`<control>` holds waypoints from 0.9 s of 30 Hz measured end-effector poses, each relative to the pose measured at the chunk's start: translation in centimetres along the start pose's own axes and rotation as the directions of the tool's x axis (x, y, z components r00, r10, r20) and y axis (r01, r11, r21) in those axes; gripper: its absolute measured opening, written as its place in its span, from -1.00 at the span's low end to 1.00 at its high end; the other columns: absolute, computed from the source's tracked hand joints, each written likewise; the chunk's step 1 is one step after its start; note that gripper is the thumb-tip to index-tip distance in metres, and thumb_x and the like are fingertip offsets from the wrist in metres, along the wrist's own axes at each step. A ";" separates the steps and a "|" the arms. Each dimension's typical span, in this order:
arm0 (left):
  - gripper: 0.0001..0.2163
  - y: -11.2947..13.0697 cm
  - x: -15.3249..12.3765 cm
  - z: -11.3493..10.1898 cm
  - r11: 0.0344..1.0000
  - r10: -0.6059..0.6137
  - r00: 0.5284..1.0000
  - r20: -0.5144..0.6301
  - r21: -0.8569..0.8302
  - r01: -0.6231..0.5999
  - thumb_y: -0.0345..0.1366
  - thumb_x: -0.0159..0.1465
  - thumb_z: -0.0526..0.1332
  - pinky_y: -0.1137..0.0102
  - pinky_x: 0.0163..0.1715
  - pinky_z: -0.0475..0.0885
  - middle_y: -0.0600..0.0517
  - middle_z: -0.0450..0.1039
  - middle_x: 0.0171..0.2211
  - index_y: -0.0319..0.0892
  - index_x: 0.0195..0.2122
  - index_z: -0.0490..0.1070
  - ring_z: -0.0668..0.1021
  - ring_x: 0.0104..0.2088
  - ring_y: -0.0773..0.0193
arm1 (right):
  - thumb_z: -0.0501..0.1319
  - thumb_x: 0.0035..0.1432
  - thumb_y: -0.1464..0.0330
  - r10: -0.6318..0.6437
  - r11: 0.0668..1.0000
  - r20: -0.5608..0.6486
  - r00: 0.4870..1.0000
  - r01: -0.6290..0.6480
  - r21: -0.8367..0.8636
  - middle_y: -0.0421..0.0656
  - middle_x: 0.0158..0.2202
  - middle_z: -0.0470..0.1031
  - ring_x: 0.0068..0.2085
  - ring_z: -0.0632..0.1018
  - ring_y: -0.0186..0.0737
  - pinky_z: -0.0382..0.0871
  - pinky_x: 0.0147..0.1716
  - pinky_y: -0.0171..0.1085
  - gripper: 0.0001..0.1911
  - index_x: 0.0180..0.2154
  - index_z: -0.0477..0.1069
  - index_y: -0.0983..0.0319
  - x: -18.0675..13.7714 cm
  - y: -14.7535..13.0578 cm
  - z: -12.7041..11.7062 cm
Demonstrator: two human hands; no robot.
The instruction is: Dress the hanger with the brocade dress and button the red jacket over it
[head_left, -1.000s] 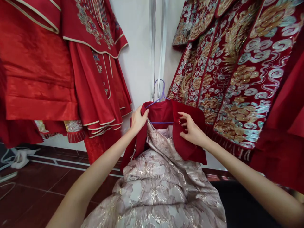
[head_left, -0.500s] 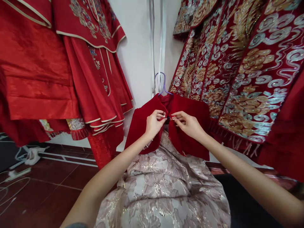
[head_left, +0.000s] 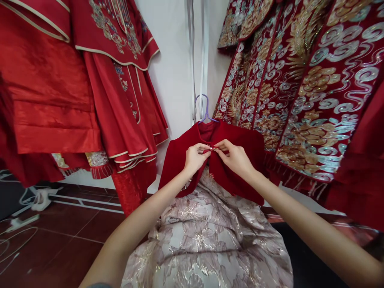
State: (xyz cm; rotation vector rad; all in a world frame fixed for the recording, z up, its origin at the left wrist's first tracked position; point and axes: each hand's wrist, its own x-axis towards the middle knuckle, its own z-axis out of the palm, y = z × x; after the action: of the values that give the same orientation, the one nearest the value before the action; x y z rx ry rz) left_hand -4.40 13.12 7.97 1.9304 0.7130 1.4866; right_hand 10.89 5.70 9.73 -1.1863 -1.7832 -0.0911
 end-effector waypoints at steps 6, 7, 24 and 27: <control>-0.85 1.2 0.2 -0.8 0.982 0.043 0.988 0.145 0.177 -0.069 -0.48 0.05 0.24 0.42 -0.25 0.48 0.01 0.56 -0.33 -0.18 -0.34 0.46 0.59 -0.31 0.31 | 0.11 0.19 0.36 0.007 0.999 -0.029 1.000 -0.008 -0.034 -0.17 -0.20 0.56 -0.20 0.58 -0.18 0.46 -0.26 -0.24 -0.84 -0.17 0.38 0.15 -0.1 0.4 0.4; -0.86 1.5 0.3 -0.9 0.973 0.062 0.983 0.172 0.209 -0.098 -0.47 0.05 0.23 0.43 -0.27 0.48 0.02 0.56 -0.35 -0.17 -0.34 0.46 0.58 -0.33 0.31 | 0.11 0.19 0.36 0.009 0.999 -0.030 1.000 -0.011 -0.050 -0.17 -0.20 0.56 -0.20 0.58 -0.17 0.46 -0.26 -0.23 -0.84 -0.17 0.38 0.15 -0.1 0.5 0.4; -0.92 3.3 1.7 -1.4 0.742 0.177 0.899 0.401 0.546 -0.390 -0.32 0.09 0.22 0.48 -0.43 0.35 0.06 0.53 -0.45 -0.14 -0.37 0.45 0.54 -0.41 0.28 | 0.21 0.11 0.31 0.054 0.987 -0.042 0.998 -0.047 0.152 -0.14 -0.22 0.56 -0.20 0.59 -0.20 0.53 -0.21 -0.25 -0.81 -0.21 0.42 0.20 0.3 1.1 0.7; -0.92 3.6 1.6 -1.3 0.716 0.170 0.891 0.421 0.568 -0.405 -0.33 0.11 0.20 0.48 -0.41 0.34 0.06 0.53 -0.44 -0.15 -0.37 0.45 0.54 -0.41 0.28 | 0.25 0.06 0.30 0.072 0.980 -0.059 0.996 -0.059 0.191 -0.14 -0.27 0.55 -0.23 0.58 -0.21 0.53 -0.27 -0.26 -0.80 -0.25 0.35 0.20 0.5 1.4 0.7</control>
State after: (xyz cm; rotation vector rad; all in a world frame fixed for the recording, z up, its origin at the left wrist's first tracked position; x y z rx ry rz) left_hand -5.09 12.02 11.93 2.8674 0.8583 1.0794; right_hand 11.46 7.14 9.12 -1.0917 -1.6548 0.0757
